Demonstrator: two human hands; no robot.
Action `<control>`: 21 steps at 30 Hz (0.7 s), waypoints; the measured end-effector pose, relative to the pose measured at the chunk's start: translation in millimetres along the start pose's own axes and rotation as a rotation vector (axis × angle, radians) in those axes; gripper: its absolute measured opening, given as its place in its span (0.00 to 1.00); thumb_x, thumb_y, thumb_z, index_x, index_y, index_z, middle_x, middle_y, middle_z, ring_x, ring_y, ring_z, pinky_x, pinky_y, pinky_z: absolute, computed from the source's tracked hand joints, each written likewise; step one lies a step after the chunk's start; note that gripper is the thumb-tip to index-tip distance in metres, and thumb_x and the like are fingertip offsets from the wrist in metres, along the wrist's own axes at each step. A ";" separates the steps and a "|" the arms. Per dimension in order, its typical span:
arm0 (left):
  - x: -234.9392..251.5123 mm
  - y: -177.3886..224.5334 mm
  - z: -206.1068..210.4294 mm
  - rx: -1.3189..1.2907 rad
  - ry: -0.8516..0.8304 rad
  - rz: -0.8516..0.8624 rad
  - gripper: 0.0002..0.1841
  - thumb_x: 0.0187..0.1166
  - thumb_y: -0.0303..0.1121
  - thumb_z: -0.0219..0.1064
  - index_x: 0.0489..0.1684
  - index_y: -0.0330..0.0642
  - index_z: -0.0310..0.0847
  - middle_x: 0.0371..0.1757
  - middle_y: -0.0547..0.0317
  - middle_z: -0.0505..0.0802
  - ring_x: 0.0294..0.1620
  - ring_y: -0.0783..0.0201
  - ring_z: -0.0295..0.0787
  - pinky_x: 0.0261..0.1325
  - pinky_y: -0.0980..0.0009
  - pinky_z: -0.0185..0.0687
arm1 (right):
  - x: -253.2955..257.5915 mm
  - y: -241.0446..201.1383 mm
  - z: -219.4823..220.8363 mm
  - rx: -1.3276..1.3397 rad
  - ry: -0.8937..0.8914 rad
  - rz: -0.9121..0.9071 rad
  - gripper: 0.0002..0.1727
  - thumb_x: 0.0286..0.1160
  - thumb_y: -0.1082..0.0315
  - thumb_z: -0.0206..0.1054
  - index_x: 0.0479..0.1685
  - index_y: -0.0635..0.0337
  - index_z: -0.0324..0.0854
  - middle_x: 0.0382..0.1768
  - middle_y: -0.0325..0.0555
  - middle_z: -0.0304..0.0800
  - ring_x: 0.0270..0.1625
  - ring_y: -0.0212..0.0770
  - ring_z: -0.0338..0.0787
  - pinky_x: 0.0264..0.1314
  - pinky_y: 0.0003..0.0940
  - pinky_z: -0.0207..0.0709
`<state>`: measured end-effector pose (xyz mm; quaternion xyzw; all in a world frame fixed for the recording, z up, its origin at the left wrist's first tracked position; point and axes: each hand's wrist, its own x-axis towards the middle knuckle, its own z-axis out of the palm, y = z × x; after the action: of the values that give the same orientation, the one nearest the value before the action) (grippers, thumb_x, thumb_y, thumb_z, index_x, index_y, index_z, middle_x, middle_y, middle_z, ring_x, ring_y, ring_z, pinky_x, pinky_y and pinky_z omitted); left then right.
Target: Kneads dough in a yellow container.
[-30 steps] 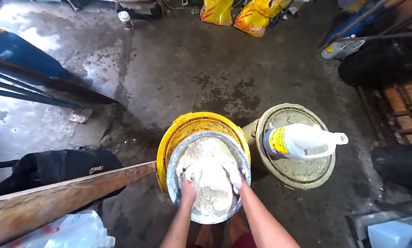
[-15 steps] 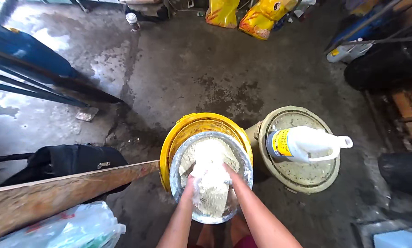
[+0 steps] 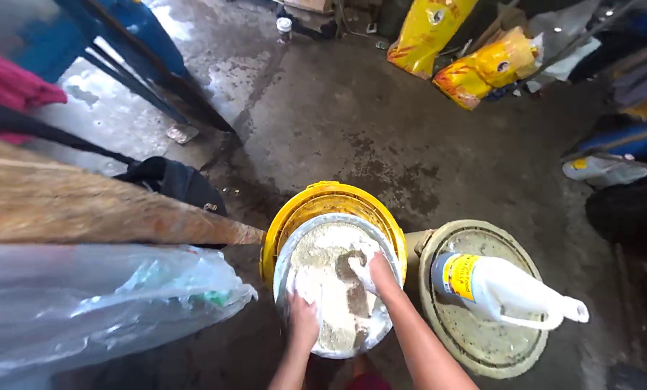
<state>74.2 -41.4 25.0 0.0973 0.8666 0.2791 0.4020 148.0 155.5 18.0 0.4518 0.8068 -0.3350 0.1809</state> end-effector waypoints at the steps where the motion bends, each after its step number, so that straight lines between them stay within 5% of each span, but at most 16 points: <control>1: -13.9 -3.5 7.5 -0.024 0.008 -0.046 0.33 0.86 0.32 0.59 0.88 0.23 0.53 0.88 0.23 0.62 0.90 0.36 0.57 0.91 0.47 0.52 | 9.1 -0.2 -1.8 -0.008 -0.009 -0.046 0.35 0.78 0.48 0.69 0.81 0.59 0.75 0.84 0.59 0.71 0.86 0.53 0.71 0.89 0.48 0.64; 6: -63.0 -5.0 68.2 -0.289 0.156 -0.243 0.41 0.88 0.48 0.59 0.91 0.27 0.47 0.89 0.27 0.63 0.91 0.39 0.57 0.92 0.48 0.52 | 45.4 3.4 -7.7 -0.053 -0.124 -0.202 0.44 0.74 0.41 0.72 0.86 0.59 0.69 0.80 0.60 0.75 0.83 0.54 0.75 0.87 0.50 0.66; 12: -41.3 4.7 111.8 -0.287 0.223 -0.411 0.37 0.90 0.40 0.57 0.92 0.28 0.45 0.92 0.28 0.56 0.93 0.40 0.52 0.93 0.51 0.49 | 76.9 15.4 -18.2 0.037 -0.316 -0.225 0.35 0.81 0.46 0.68 0.82 0.58 0.72 0.71 0.61 0.84 0.75 0.55 0.83 0.81 0.56 0.70; 17: -4.4 -23.1 139.6 -0.653 0.480 -0.374 0.39 0.89 0.48 0.57 0.93 0.33 0.48 0.90 0.35 0.64 0.92 0.45 0.58 0.92 0.50 0.51 | 93.4 40.7 17.1 0.270 -0.439 -0.095 0.34 0.89 0.44 0.57 0.79 0.66 0.73 0.72 0.63 0.82 0.74 0.53 0.82 0.80 0.52 0.72; 21: 4.7 -31.2 141.3 -1.081 0.527 -0.359 0.32 0.94 0.51 0.40 0.94 0.46 0.54 0.91 0.48 0.65 0.91 0.53 0.58 0.90 0.49 0.55 | 116.7 84.5 68.8 0.484 -0.549 -0.035 0.32 0.90 0.43 0.52 0.76 0.60 0.77 0.67 0.56 0.87 0.68 0.47 0.87 0.72 0.49 0.79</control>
<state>179.0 -8.0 -69.1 -0.3388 0.6758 0.6208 0.2077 157.6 209.1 -132.2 0.3609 0.6333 -0.6279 0.2726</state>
